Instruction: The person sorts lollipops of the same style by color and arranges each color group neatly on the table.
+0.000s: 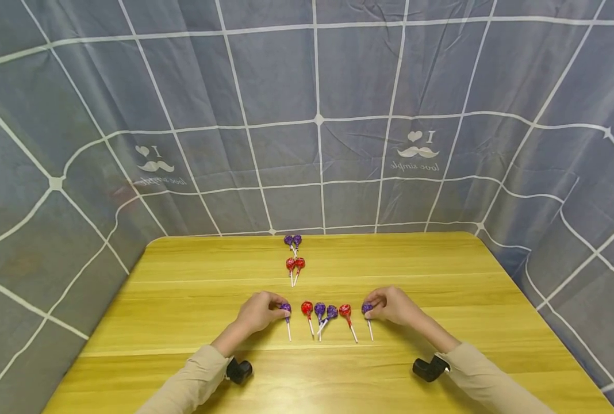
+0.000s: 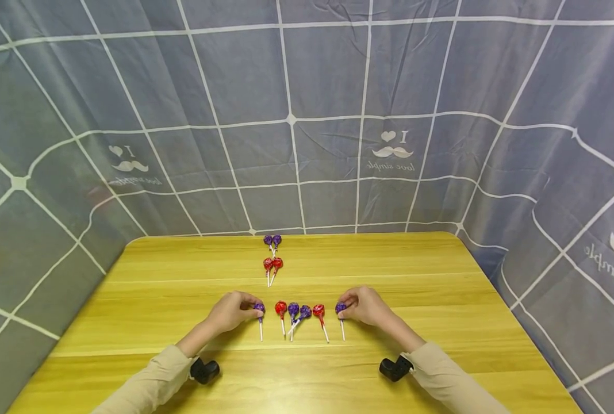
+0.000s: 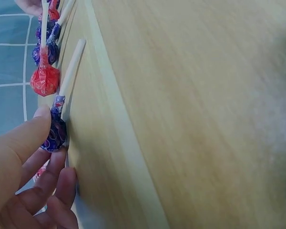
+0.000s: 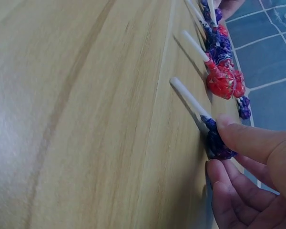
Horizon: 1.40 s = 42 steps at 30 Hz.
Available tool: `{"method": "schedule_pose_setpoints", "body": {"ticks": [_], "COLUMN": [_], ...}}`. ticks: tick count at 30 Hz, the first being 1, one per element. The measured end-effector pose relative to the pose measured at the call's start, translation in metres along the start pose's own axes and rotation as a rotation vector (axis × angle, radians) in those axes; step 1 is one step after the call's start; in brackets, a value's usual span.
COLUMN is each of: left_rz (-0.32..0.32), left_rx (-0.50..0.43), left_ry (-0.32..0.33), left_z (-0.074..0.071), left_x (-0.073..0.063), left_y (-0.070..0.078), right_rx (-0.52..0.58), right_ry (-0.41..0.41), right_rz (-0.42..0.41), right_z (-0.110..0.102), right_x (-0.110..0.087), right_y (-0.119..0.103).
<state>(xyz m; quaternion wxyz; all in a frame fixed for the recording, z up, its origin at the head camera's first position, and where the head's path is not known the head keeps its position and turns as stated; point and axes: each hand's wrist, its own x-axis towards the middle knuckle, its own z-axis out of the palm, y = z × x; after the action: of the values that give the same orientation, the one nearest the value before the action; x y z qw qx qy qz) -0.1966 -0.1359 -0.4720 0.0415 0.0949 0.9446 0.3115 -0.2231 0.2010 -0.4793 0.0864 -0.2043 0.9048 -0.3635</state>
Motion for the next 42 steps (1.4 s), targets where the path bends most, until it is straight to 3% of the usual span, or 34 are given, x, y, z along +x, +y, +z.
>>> {"method": "schedule_pose_setpoints", "body": {"ticks": [8, 16, 20, 24, 28, 37, 42], "left_rz": [0.019, -0.001, 0.010, 0.013, 0.020, 0.091, 0.132], "left_rx": [0.028, -0.019, -0.034, -0.042, -0.024, 0.043, 0.086], "left_ry": [-0.007, -0.005, 0.020, 0.056, 0.073, 0.023, 0.019], "left_z": [-0.001, -0.005, -0.012, -0.027, -0.045, -0.084, -0.107], "left_x": [0.000, 0.001, 0.003, 0.005, 0.006, -0.002, 0.007], "left_y": [0.001, -0.001, -0.002, 0.001, 0.002, 0.000, 0.007], "right_rx": [0.001, 0.084, 0.070, 0.014, -0.022, -0.037, -0.030], "right_ry": [-0.024, -0.024, -0.038, -0.036, -0.012, 0.107, 0.130], "right_rz": [-0.055, 0.007, -0.020, -0.077, -0.083, -0.048, -0.060], "right_z": [-0.004, -0.006, -0.011, -0.019, -0.029, -0.047, -0.054], "right_x": [0.000, 0.004, 0.004, 0.005, 0.008, 0.020, 0.032], "right_y": [0.008, 0.007, 0.009, 0.010, 0.006, -0.013, -0.027]}}
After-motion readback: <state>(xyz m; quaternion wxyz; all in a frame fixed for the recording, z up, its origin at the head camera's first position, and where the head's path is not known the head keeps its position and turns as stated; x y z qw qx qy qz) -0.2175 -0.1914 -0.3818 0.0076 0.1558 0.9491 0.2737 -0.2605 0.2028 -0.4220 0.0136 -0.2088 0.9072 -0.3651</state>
